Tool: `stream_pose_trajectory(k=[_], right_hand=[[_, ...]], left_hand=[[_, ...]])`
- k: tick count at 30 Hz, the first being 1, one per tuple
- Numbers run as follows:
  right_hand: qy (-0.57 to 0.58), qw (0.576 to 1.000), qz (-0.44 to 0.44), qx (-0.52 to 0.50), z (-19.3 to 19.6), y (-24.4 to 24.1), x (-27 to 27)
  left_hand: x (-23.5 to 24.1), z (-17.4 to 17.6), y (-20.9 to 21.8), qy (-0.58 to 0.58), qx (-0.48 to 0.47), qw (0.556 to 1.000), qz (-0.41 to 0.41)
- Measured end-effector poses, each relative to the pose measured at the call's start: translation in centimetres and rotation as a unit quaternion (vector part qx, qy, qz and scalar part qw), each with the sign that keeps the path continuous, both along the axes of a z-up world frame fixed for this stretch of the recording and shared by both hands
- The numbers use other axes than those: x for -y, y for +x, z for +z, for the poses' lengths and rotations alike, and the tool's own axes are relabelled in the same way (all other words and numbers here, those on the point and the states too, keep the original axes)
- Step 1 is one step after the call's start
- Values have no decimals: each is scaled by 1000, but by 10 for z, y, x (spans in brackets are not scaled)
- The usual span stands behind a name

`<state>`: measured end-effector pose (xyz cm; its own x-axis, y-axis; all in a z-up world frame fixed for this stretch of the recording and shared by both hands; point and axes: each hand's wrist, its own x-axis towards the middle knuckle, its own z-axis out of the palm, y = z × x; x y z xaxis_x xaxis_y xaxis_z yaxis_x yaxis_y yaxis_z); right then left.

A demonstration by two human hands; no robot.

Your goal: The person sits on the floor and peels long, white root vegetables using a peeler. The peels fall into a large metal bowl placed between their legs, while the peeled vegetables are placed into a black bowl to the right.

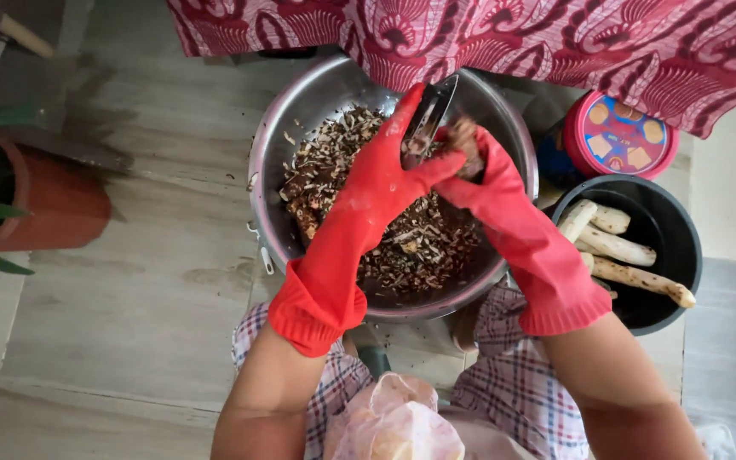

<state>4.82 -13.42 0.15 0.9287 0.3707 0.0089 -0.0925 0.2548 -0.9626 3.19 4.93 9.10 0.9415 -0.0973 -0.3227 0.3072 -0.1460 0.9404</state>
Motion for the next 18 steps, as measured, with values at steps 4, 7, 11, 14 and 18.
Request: stream_pose_trajectory(k=[4, 7, 11, 14, 18], right_hand=[[-109, 994, 8, 6, 28, -7, -6], [-180, 983, -14, 33, 30, -10, -4], [-233, 963, -21, 134, 23, -10, 1], [-244, 956, -26, 160, 20, -10, 5], [-208, 975, -35, 74, 34, -14, 0]], left_hand=[[5, -28, 6, 29, 137, 990, -11], [7, -44, 6, 21, 199, 980, -18], [7, -53, 9, 44, 270, 961, -38], [7, -61, 11, 41, 314, 947, -53], [17, -63, 9, 57, 290, 955, -34]])
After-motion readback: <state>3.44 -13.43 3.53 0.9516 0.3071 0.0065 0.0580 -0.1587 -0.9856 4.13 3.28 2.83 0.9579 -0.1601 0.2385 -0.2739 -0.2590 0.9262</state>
